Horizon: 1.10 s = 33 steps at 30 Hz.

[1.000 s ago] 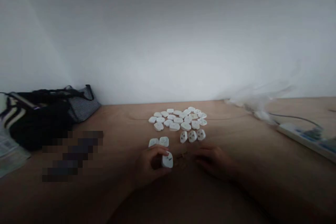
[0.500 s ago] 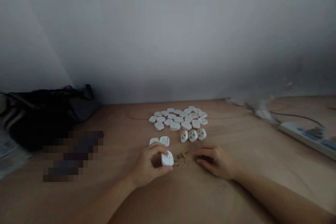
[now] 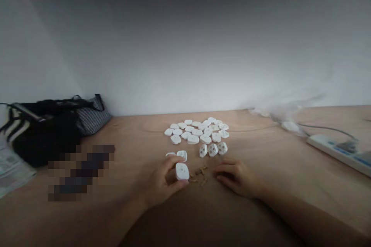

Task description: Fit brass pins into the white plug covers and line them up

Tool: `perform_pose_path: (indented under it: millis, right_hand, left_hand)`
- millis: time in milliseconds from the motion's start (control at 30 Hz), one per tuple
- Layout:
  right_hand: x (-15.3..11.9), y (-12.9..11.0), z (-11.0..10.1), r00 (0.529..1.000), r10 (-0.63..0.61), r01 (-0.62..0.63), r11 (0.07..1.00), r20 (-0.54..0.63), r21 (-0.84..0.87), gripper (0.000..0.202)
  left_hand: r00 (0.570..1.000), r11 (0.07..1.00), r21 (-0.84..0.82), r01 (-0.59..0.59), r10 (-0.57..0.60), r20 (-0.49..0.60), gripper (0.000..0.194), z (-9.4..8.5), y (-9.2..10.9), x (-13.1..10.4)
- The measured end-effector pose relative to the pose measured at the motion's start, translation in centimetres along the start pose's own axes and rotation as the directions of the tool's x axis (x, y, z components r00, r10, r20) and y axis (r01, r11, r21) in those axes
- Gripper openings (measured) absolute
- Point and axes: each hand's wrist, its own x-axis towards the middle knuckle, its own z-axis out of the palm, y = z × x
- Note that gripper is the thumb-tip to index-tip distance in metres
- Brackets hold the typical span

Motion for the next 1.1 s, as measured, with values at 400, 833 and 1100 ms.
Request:
perform_pose_path:
  millis: [400,833,1100]
  right_hand:
    - [0.0,0.4,0.0,1.000,-0.025,0.025,1.000,-0.012,-0.002,0.022]
    - [0.1,0.3,-0.1,1.000,-0.027,0.027,1.000,-0.014,-0.011,0.022]
    - [0.4,0.3,0.1,0.999,-0.019,0.015,0.994,-0.037,-0.105,0.019]
  left_hand:
    - [0.986,0.984,0.177,0.005,-0.034,0.162,0.046,0.1,-2.1,7.4]
    - [0.942,0.982,0.166,-0.093,0.033,0.333,0.059,1.1,-3.3,9.1]
    - [0.998,0.941,0.332,-0.060,0.050,0.040,0.053,-0.3,-3.8,5.6]
